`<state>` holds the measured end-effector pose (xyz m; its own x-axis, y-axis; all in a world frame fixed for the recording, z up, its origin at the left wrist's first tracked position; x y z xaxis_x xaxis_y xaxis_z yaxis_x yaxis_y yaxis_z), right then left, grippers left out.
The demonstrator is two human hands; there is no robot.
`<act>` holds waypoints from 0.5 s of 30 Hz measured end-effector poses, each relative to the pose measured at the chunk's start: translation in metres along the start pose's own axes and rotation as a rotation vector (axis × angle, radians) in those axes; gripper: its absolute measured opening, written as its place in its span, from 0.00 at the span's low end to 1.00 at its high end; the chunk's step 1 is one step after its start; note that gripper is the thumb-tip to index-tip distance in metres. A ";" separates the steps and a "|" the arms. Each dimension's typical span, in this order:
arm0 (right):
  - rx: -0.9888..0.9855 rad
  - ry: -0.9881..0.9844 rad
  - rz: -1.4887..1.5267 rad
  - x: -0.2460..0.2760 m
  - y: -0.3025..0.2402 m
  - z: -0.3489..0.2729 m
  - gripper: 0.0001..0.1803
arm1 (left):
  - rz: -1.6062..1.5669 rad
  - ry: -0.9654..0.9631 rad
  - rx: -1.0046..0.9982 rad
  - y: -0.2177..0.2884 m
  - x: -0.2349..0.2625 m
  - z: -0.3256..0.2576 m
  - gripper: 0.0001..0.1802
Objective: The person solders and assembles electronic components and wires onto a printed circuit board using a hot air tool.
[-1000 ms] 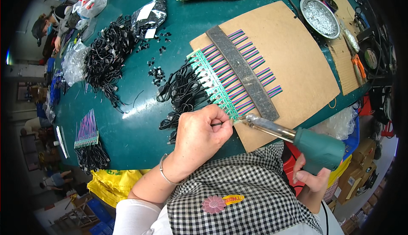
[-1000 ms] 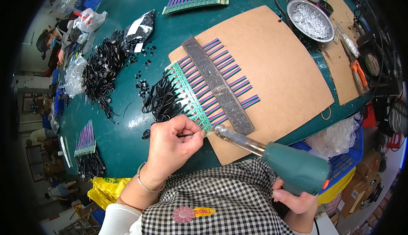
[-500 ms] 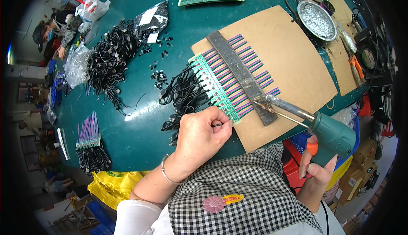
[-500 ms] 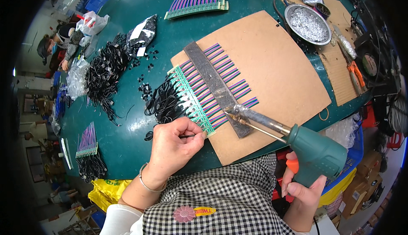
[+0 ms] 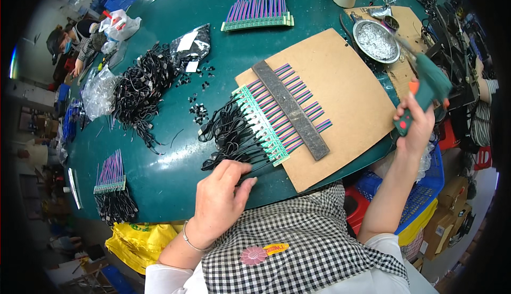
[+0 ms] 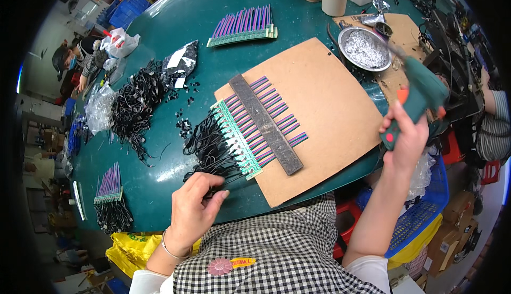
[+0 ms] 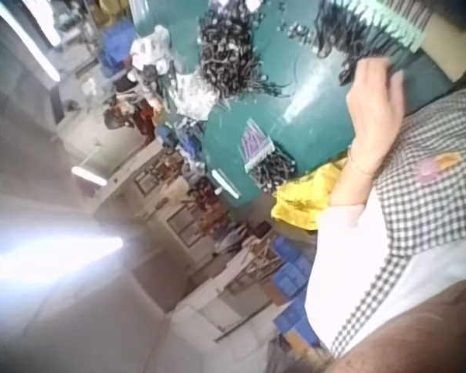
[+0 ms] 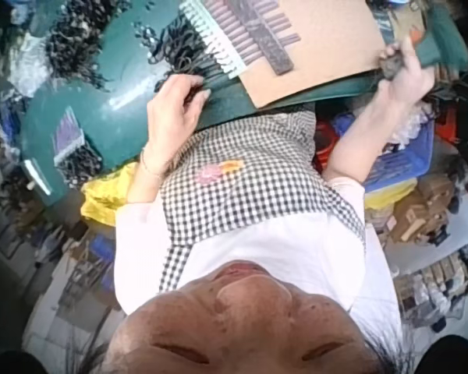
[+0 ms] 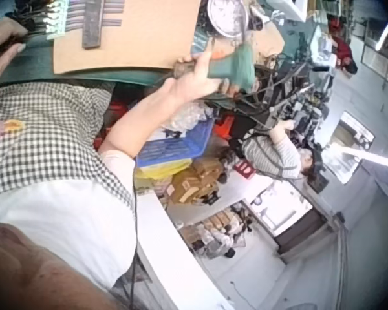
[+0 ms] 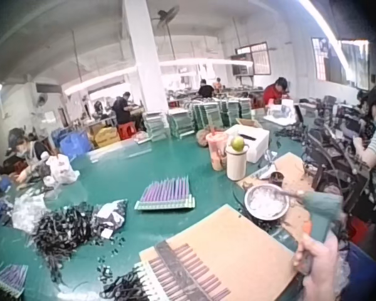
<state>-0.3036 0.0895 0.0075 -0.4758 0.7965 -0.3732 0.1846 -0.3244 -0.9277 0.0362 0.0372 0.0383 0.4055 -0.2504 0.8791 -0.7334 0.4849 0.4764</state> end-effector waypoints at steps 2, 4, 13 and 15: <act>0.076 -0.031 -0.086 -0.010 -0.001 -0.004 0.17 | 0.030 0.069 -0.052 -0.009 -0.002 -0.008 0.11; 0.100 -0.057 -0.109 -0.018 -0.004 -0.017 0.18 | 0.206 0.045 -0.115 -0.009 0.001 -0.012 0.11; 0.297 -0.425 -0.359 -0.052 0.020 -0.080 0.23 | 0.186 0.038 -0.170 -0.040 0.021 0.025 0.65; 0.183 -0.511 -0.385 -0.069 0.029 -0.090 0.26 | 0.188 -0.011 -0.155 -0.054 0.008 0.035 0.71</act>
<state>-0.1876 0.0709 0.0056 -0.8348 0.5451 0.0773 -0.2079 -0.1821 -0.9611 0.0597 -0.0202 0.0198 0.2631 -0.1522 0.9527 -0.7027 0.6464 0.2973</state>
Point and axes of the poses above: each hand's wrist, its own z-axis towards the middle knuckle, its own x-axis out of the back of the hand, y = z × x, the point moved 1 cm from there along z, towards the middle knuckle, and after that the axes turned 9 degrees about z, right-handed, at the moved point
